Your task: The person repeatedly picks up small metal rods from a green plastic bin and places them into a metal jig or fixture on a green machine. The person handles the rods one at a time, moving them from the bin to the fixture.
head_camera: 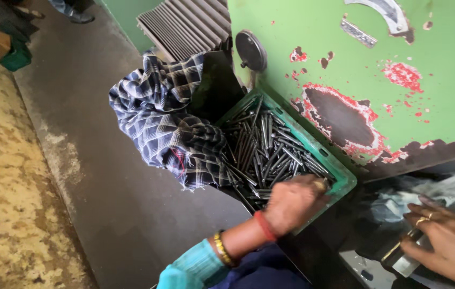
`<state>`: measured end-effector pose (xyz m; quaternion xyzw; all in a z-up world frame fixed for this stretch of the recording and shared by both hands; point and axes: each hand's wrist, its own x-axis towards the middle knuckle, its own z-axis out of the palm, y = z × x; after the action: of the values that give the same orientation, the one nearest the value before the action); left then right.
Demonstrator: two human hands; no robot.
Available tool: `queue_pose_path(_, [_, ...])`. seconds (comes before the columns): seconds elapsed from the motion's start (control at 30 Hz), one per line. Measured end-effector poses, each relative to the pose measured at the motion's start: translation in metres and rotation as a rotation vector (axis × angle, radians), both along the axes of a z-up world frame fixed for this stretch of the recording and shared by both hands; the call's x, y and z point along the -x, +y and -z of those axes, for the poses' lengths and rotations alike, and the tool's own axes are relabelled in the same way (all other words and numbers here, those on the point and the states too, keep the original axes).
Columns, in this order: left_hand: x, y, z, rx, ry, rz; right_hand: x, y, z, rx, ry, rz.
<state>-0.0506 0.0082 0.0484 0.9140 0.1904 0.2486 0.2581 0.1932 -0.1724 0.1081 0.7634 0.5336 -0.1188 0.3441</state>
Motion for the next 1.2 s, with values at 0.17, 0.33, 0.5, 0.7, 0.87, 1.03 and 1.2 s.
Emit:
queue_pose_path(0.17, [0.021,0.011,0.035,-0.083,0.171,-0.044,-0.004,0.007,-0.007,0.077,-0.038,0.030])
queue_pose_path(0.33, [0.018,0.008,0.056,-0.037,0.292,-0.020,-0.008,0.004,-0.011,0.048,-0.046,-0.002])
queue_pose_path(0.5, [0.004,0.014,0.054,0.065,0.345,-0.011,-0.024,-0.002,-0.004,-0.155,0.048,-0.060])
queue_pose_path(0.7, [0.009,0.018,0.020,0.232,0.281,0.010,-0.024,0.000,-0.015,-0.047,0.064,-0.014])
queue_pose_path(0.87, [0.004,0.005,-0.008,0.503,0.123,0.202,-0.020,0.005,-0.025,-0.196,0.156,0.023])
queue_pose_path(1.03, [-0.020,-0.030,-0.021,1.061,0.055,0.466,-0.021,0.004,-0.026,-0.301,0.209,0.013])
queue_pose_path(1.2, [-0.041,-0.056,-0.025,1.120,-0.002,0.515,-0.020,0.007,-0.026,-0.379,0.199,0.030])
